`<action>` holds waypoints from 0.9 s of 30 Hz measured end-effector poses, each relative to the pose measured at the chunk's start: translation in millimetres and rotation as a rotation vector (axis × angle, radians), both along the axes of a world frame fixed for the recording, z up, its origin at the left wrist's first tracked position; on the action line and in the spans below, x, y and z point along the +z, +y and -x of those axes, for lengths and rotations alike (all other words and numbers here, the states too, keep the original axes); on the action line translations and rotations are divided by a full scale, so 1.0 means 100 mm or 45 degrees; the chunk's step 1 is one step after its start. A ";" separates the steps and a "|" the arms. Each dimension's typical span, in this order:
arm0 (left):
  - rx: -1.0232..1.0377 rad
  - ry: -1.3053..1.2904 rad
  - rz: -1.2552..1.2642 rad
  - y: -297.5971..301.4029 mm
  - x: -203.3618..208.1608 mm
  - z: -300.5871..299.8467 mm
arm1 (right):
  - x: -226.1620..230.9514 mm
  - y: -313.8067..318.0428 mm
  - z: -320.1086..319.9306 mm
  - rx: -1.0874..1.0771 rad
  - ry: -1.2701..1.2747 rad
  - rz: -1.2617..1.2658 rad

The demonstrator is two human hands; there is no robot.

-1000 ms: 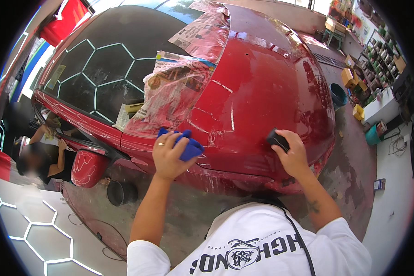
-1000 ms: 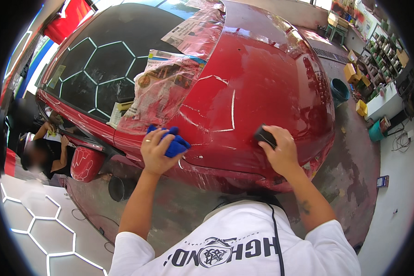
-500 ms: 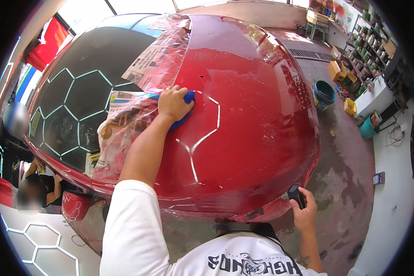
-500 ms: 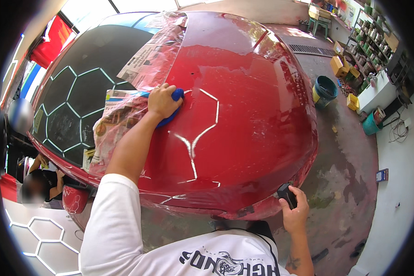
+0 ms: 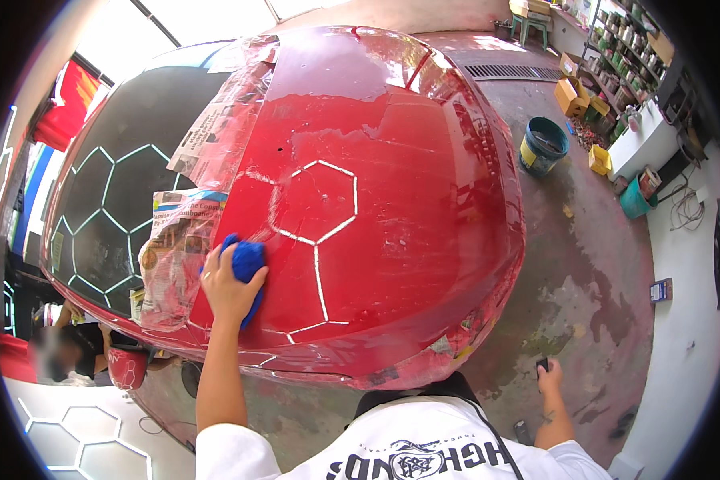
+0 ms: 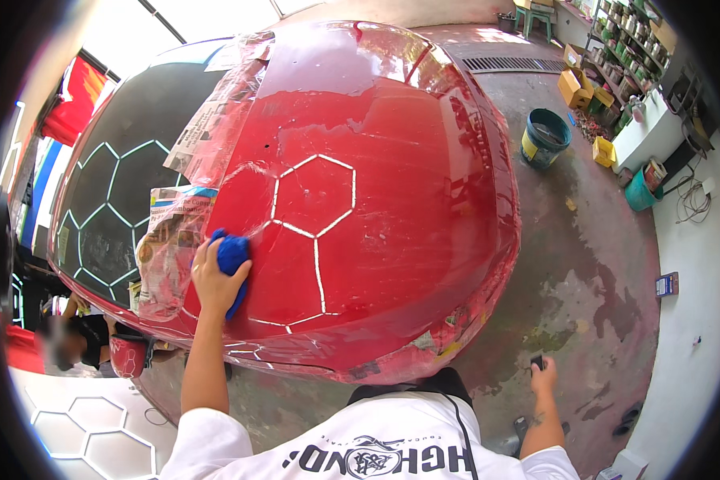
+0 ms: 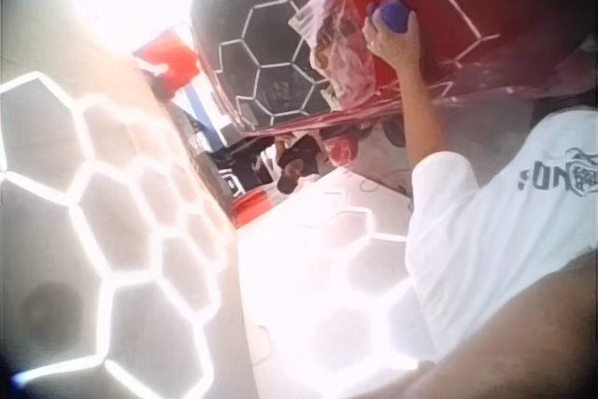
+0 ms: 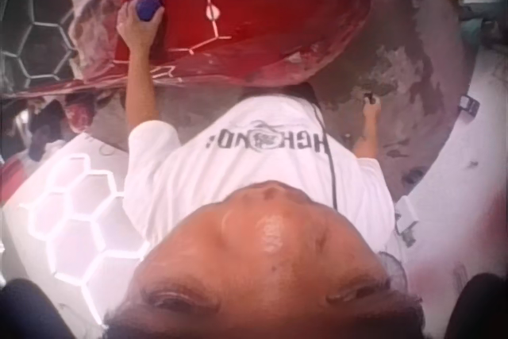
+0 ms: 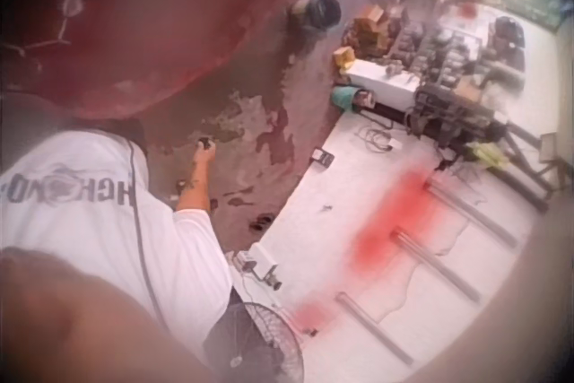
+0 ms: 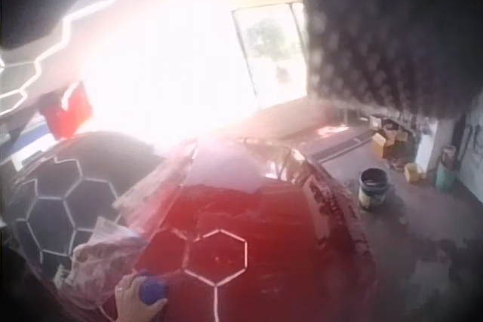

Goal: The person scrubs the hood of a red car with a black sanding block and wipes the surface with a blue microfiber cloth. They repeatedly dip the cloth into a bucket of water and continue cleaning the hood area.

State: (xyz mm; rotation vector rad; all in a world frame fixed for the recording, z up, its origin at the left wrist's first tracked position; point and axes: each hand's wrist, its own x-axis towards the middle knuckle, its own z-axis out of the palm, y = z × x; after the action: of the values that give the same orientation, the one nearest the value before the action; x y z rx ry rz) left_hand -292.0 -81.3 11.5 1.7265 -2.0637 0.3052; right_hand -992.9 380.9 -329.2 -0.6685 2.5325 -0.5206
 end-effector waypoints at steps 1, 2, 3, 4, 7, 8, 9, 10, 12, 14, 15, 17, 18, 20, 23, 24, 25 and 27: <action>0.125 -0.010 0.038 0.24 -0.03 -0.21 | -0.14 0.38 0.05 -0.219 -0.164 -0.016; 0.240 -0.062 0.116 0.45 -0.10 -0.40 | -0.21 0.68 0.02 -0.437 -0.328 -0.038; 0.352 -0.079 0.112 0.56 -0.10 -0.38 | -0.18 0.95 -0.12 -0.400 -0.342 -0.210; 0.458 -0.085 0.109 0.66 -0.10 -0.27 | -0.11 1.22 -0.24 -0.366 -0.346 -0.381; 0.510 -0.087 0.055 0.83 -0.19 0.35 | -0.18 1.79 -0.50 -0.123 -0.306 -0.632; 0.360 -0.079 0.057 0.81 -0.22 0.59 | -0.20 1.77 -0.63 -0.175 -0.418 -0.584; 0.240 -0.040 0.048 0.82 -0.28 0.81 | -0.23 1.74 -0.68 -0.215 -0.529 -0.540; 0.181 -0.009 -0.054 0.82 -0.31 1.16 | -0.34 1.76 -0.63 -0.105 -0.430 -0.440; 0.097 -0.046 -0.037 0.85 -0.33 1.60 | -0.25 1.47 -0.70 0.221 -0.322 -0.239; -0.004 -0.007 -0.033 0.93 -0.38 1.81 | -0.05 1.08 -0.56 0.301 -0.229 -0.131; -0.067 0.059 -0.040 0.97 -0.41 1.81 | 0.09 0.91 -0.45 0.345 -0.166 -0.064; -0.195 0.217 -0.021 1.02 -0.53 1.70 | 0.17 0.73 -0.12 0.334 0.026 0.128; -0.202 0.154 -0.044 1.07 -0.58 1.53 | 0.40 0.60 -0.06 0.337 -0.082 0.185; -0.073 -0.055 -0.047 1.18 -0.56 1.37 | 0.73 0.47 0.04 0.309 -0.181 0.227; 0.419 -0.078 -0.063 1.26 -0.46 1.02 | 0.70 0.70 0.29 0.251 -0.179 0.182; 0.535 -0.037 -0.137 1.24 -0.41 0.84 | 0.54 0.90 0.45 0.217 -0.174 0.149; 0.664 0.008 -0.170 1.25 -0.24 0.66 | 0.32 1.01 0.60 0.196 -0.172 0.155; 0.668 0.106 -0.091 1.20 -0.34 0.43 | -0.09 1.49 0.83 0.082 -0.218 0.086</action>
State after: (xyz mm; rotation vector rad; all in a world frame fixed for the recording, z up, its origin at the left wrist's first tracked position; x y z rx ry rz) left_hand -335.4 38.8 -22.2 2.2666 -1.5517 0.3095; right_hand -1075.8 530.3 -337.7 -0.6965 2.3350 -0.6160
